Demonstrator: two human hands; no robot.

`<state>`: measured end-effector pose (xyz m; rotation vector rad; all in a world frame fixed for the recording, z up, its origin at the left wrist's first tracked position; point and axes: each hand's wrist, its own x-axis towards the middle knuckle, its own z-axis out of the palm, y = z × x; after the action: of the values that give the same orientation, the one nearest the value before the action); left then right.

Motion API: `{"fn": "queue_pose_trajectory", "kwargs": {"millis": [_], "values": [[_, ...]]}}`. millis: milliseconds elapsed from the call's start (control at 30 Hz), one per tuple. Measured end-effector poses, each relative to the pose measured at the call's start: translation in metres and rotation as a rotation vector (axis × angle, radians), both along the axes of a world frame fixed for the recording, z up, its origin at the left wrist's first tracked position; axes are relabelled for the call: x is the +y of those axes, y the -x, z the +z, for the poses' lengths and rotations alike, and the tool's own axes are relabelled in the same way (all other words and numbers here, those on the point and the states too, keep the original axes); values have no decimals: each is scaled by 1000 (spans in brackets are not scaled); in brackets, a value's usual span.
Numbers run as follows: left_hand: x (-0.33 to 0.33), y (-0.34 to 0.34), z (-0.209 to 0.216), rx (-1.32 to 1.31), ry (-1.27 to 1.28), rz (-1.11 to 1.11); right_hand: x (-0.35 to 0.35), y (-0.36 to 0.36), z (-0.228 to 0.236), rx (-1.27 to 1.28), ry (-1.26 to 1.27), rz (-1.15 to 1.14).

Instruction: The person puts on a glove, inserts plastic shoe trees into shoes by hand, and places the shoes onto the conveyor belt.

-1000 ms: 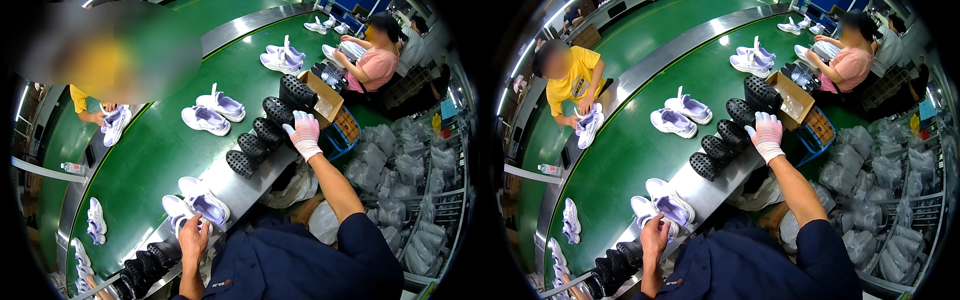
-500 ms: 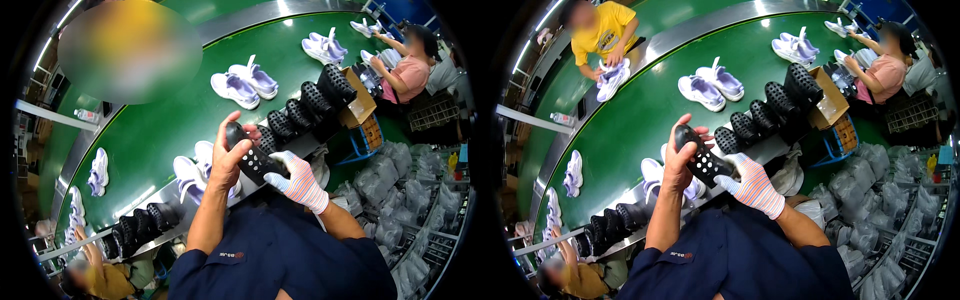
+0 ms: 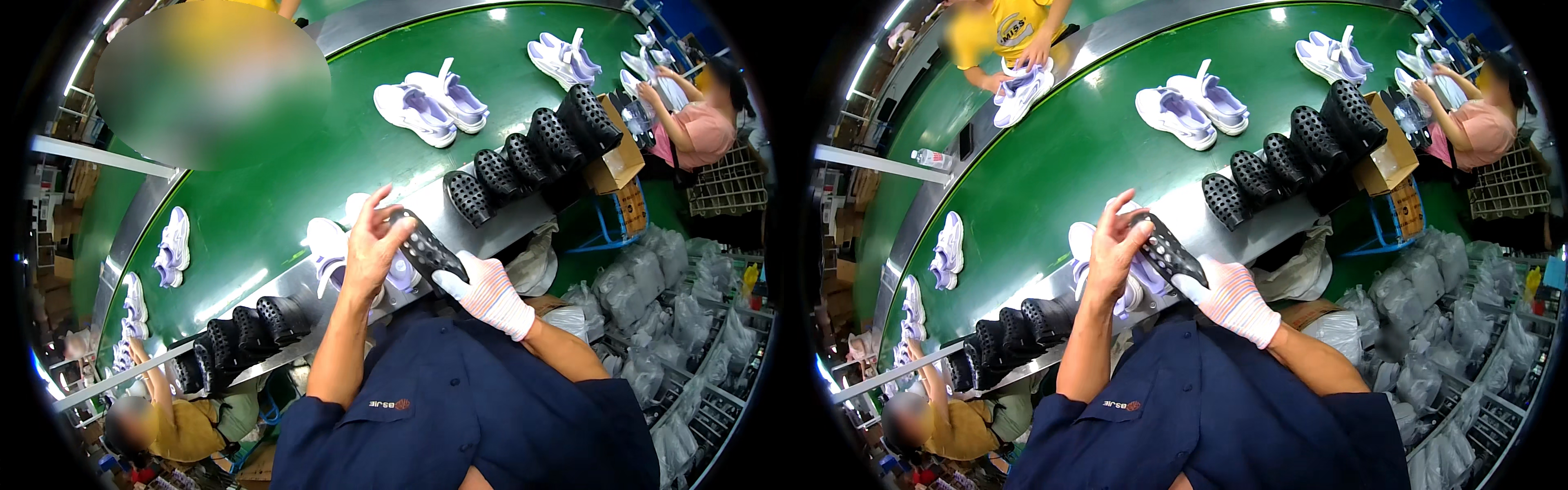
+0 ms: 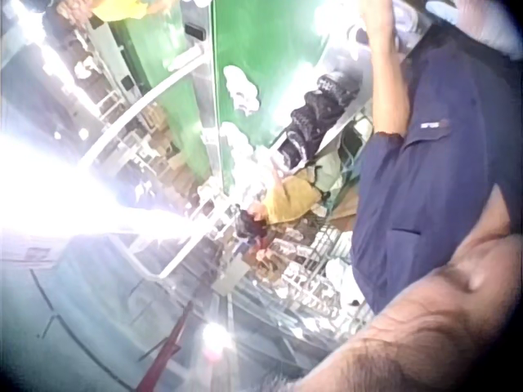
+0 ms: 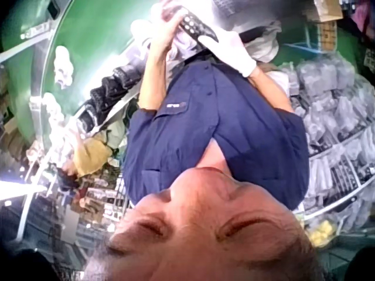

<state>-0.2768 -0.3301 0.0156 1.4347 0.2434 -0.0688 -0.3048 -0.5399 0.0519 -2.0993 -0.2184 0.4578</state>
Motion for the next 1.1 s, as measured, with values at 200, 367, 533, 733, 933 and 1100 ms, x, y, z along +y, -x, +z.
{"fn": "queue_pose_trajectory", "kwargs": {"millis": [200,367,533,733,933,1100], "values": [[48,15,-67,-220,-1102,-177,1,6,-29,216,346,337],[61,-9,-105,-79,-1079,-266,33,-17,-55,301,571,475],[67,-28,-101,-26,-1071,-427,48,-35,-38,237,657,473],[60,-28,-112,-111,-1032,-368,25,-41,-52,354,422,427],[66,-31,-119,-59,-932,-477,21,-52,-48,845,144,6],[54,-34,-119,-113,-797,-546,65,-43,-60,143,726,291]]}}
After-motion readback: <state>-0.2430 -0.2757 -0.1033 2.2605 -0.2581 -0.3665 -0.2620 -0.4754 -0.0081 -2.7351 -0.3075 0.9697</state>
